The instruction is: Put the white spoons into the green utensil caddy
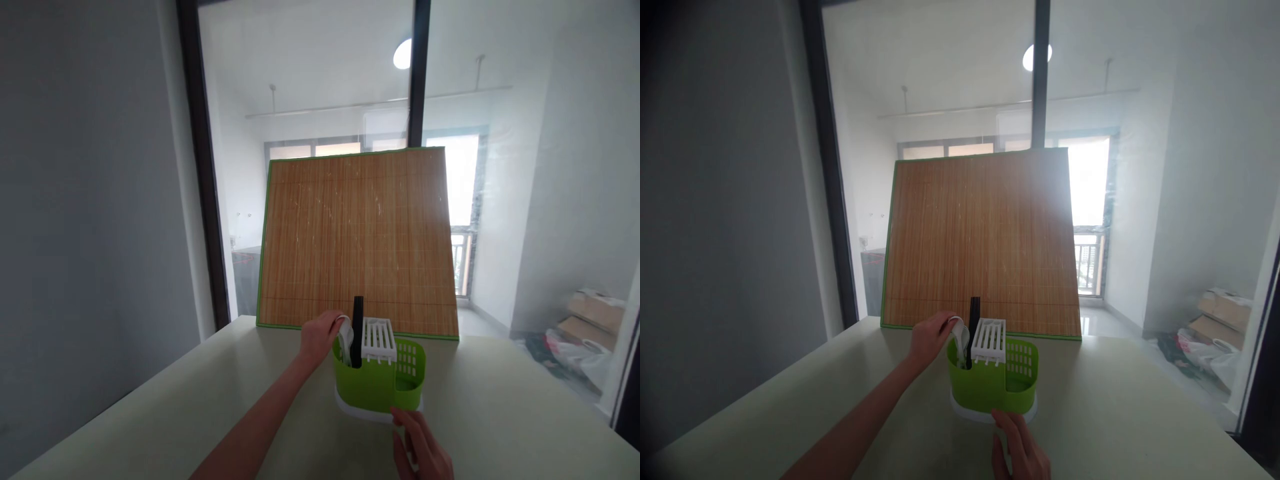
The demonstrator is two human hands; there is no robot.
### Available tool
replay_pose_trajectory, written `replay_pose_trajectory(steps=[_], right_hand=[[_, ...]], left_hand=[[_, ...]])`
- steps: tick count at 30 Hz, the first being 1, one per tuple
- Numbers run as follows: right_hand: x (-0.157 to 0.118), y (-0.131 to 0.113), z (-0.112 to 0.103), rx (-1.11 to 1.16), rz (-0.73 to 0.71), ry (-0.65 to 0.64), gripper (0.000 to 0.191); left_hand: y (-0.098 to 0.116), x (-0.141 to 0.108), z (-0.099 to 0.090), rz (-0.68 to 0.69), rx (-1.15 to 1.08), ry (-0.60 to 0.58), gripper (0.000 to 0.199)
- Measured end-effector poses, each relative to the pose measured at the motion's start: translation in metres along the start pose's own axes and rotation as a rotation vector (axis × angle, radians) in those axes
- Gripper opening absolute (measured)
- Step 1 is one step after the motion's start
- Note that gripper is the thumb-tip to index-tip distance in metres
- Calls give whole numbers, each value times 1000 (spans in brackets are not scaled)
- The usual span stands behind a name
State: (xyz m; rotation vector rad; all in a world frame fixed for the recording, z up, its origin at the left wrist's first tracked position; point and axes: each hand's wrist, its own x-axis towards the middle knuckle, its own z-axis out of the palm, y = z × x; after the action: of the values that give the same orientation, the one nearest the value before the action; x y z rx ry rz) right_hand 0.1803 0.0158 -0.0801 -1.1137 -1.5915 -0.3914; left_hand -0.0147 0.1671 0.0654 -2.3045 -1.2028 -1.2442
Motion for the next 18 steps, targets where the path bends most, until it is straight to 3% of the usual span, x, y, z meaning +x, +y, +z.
replay_pose_trajectory(steps=[7,13,16,18], right_hand=[[-1,3,2,20,-8,-28,29],[-1,4,2,38,-17,-61,29],[-4,8,8,44,-39,-118,26],[-11,12,15,3,-56,-231,22]], left_hand=[[0,-10,23,-23,47,-128,30],[3,-19,18,-93,68,-128,35],[14,-44,12,-147,-7,-72,33],[24,-74,14,-138,-84,-83,31]])
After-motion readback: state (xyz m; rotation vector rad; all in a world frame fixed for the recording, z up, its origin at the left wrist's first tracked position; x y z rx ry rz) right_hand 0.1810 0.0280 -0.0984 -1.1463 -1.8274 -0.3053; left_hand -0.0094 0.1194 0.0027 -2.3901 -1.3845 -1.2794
